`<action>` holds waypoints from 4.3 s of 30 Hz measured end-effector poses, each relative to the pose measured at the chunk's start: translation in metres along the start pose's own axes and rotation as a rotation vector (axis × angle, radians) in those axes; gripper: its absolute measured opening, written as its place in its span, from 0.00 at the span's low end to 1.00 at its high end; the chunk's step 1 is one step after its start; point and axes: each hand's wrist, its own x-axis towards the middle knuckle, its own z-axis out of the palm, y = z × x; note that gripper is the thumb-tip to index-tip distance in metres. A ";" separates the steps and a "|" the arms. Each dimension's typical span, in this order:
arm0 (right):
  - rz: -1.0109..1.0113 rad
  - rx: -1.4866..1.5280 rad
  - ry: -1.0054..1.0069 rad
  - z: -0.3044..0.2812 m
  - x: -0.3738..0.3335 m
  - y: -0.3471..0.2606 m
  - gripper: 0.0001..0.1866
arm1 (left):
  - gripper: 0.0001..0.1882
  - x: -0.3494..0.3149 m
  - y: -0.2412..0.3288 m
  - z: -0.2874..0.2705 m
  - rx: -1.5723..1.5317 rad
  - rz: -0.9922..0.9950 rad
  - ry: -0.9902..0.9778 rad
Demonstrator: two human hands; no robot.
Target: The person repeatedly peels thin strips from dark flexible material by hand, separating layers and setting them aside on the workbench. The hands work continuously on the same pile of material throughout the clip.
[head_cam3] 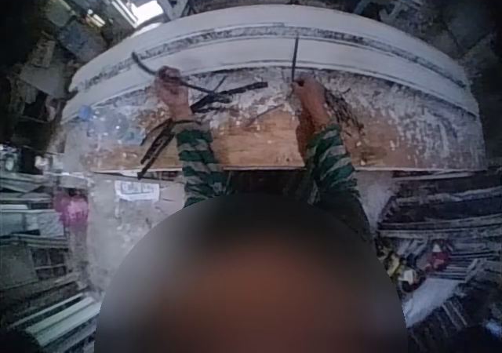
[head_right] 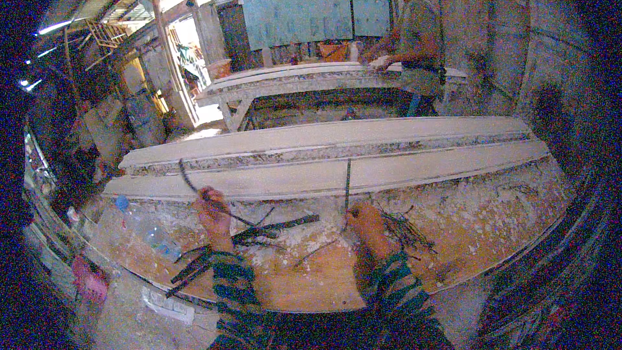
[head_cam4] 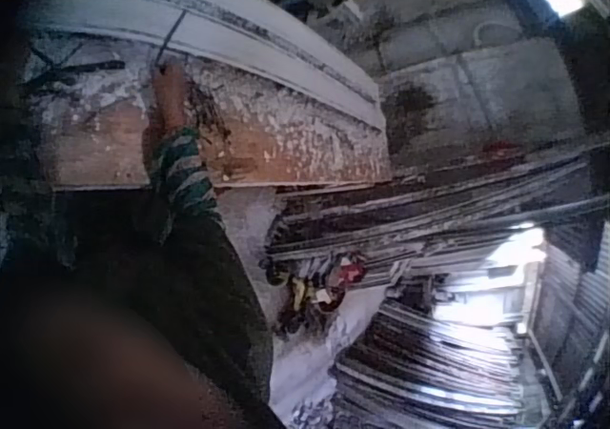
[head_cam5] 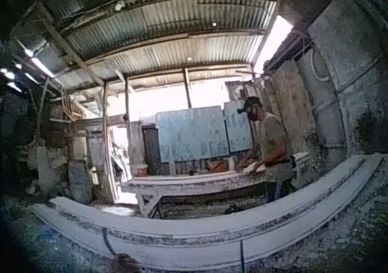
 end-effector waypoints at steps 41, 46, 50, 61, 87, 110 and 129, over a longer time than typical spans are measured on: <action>-0.128 0.577 -0.030 0.005 -0.013 -0.031 0.04 | 0.08 -0.068 -0.165 0.006 1.569 -0.447 -0.388; -0.171 0.543 -0.020 -0.001 -0.016 -0.035 0.06 | 0.10 -0.069 -0.164 -0.001 1.735 -0.274 -0.484; -0.177 0.511 0.000 -0.003 -0.018 -0.039 0.06 | 0.09 -0.066 -0.168 -0.004 1.656 -0.305 -0.567; -0.095 0.629 -0.052 0.005 -0.015 -0.030 0.04 | 0.11 -0.067 -0.161 0.010 1.469 -0.623 -0.365; -0.148 0.491 -0.174 -0.014 -0.018 -0.044 0.07 | 0.11 -0.058 -0.147 0.022 1.459 -0.718 -0.458; -0.163 0.278 0.017 -0.003 -0.013 -0.028 0.06 | 0.06 -0.054 -0.117 0.037 0.769 -0.769 -0.148; 0.043 0.088 0.003 0.006 -0.006 -0.008 0.09 | 0.04 -0.006 0.009 0.010 -0.431 -0.090 -0.349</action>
